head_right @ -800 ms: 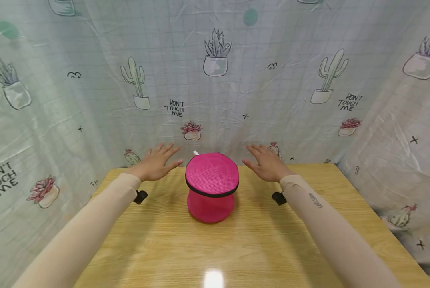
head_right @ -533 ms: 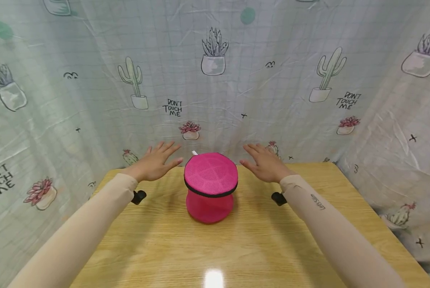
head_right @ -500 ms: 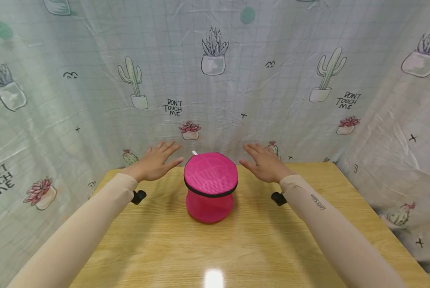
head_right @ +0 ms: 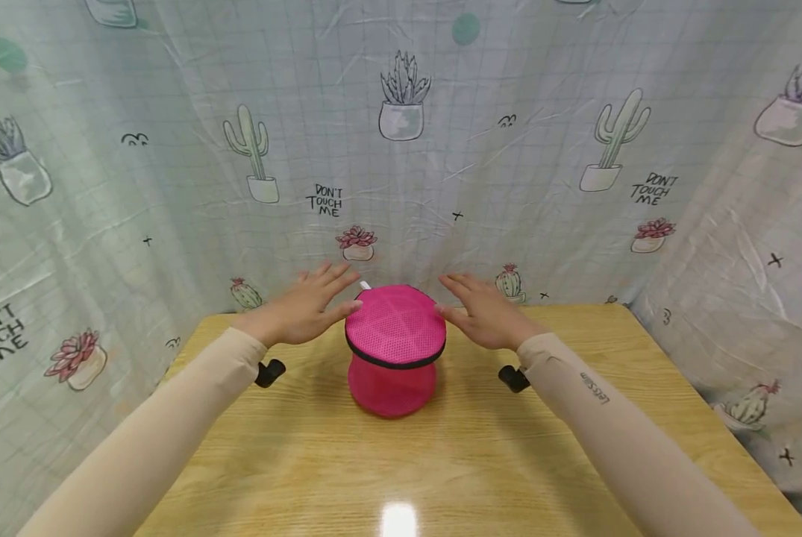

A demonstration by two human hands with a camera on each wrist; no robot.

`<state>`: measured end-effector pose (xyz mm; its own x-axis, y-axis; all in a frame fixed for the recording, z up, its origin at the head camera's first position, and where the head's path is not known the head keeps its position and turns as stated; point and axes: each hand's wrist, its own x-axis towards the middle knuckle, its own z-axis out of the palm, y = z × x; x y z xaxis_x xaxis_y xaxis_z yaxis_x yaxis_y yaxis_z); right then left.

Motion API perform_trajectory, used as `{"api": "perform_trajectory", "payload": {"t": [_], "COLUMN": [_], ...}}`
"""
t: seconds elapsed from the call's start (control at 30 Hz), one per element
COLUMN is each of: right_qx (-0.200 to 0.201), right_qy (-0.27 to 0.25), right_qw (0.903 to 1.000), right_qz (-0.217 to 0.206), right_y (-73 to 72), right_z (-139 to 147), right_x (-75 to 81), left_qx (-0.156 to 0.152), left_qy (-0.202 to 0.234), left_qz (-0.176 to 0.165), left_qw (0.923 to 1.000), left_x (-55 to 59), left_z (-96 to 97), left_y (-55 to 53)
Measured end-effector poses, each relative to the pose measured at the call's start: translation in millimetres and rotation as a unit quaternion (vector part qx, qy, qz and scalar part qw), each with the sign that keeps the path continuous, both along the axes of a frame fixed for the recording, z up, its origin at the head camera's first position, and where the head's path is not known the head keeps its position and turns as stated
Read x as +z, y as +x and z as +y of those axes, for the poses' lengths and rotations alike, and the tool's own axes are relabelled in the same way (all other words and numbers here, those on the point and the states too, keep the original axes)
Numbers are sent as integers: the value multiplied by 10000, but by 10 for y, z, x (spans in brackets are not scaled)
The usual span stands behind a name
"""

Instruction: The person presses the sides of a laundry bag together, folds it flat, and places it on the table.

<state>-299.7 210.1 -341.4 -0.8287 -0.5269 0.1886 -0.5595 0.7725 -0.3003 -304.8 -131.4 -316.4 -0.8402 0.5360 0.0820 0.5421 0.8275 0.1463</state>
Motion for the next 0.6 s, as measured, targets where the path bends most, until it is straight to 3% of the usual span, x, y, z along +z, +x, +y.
{"api": "perform_trajectory", "payload": {"t": [0.43, 0.6], "right_qx": [221, 292], "right_qy": [-39, -50], "right_qw": [9995, 9994], "right_qz": [-237, -195], "right_y": [93, 125], "right_z": [-208, -288], "right_x": [55, 62], "left_qx": [-482, -530], "left_qy": [122, 10], "left_qz": [-52, -87], "left_qw": [9988, 9986], "left_x": [-16, -20], "left_z": [267, 318], "left_y": [103, 121]}}
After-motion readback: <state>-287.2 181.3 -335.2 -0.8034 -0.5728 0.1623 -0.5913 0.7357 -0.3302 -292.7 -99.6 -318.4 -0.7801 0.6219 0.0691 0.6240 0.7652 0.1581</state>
